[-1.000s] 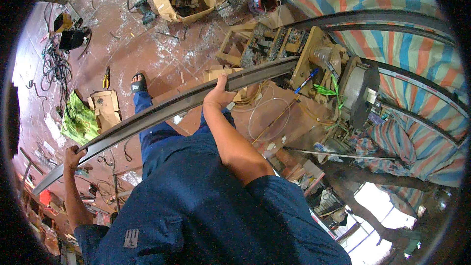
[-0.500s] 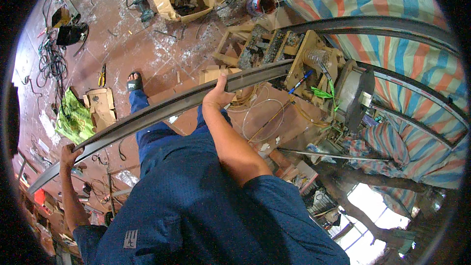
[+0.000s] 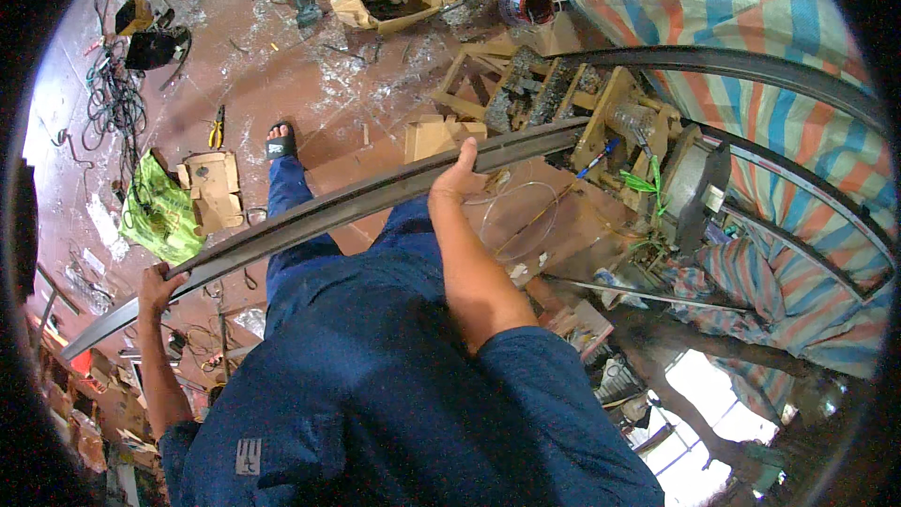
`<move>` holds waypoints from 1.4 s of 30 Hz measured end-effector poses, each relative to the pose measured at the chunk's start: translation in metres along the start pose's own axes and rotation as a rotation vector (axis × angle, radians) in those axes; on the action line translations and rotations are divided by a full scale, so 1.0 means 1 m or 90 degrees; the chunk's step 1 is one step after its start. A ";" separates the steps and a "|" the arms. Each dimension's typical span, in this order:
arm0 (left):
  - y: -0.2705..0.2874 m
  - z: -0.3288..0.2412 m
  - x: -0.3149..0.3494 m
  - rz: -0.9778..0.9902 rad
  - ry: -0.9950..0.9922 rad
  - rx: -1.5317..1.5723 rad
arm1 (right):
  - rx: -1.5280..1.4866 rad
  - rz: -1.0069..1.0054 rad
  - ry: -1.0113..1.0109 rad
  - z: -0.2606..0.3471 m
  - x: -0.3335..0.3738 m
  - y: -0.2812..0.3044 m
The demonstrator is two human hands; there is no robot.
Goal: The person picks up long metal profiles from a cluttered workshop floor, wipes them with a yellow cloth, and places them on a metal frame. The person repeats this process with several profiles, moving around the workspace to retrieve and position each piece.
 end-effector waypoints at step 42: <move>0.161 0.077 0.133 -0.078 0.058 -0.149 | 0.163 0.360 -0.147 -0.067 0.120 -0.090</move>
Point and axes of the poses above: each hand's wrist, its own x-axis away from the middle knuckle, its own y-axis out of the back of the hand, z = x × y, the point moved 3 cm from there along -x, towards the middle knuckle, and after that the axes turned 9 degrees about -y, right-handed, at the moved point
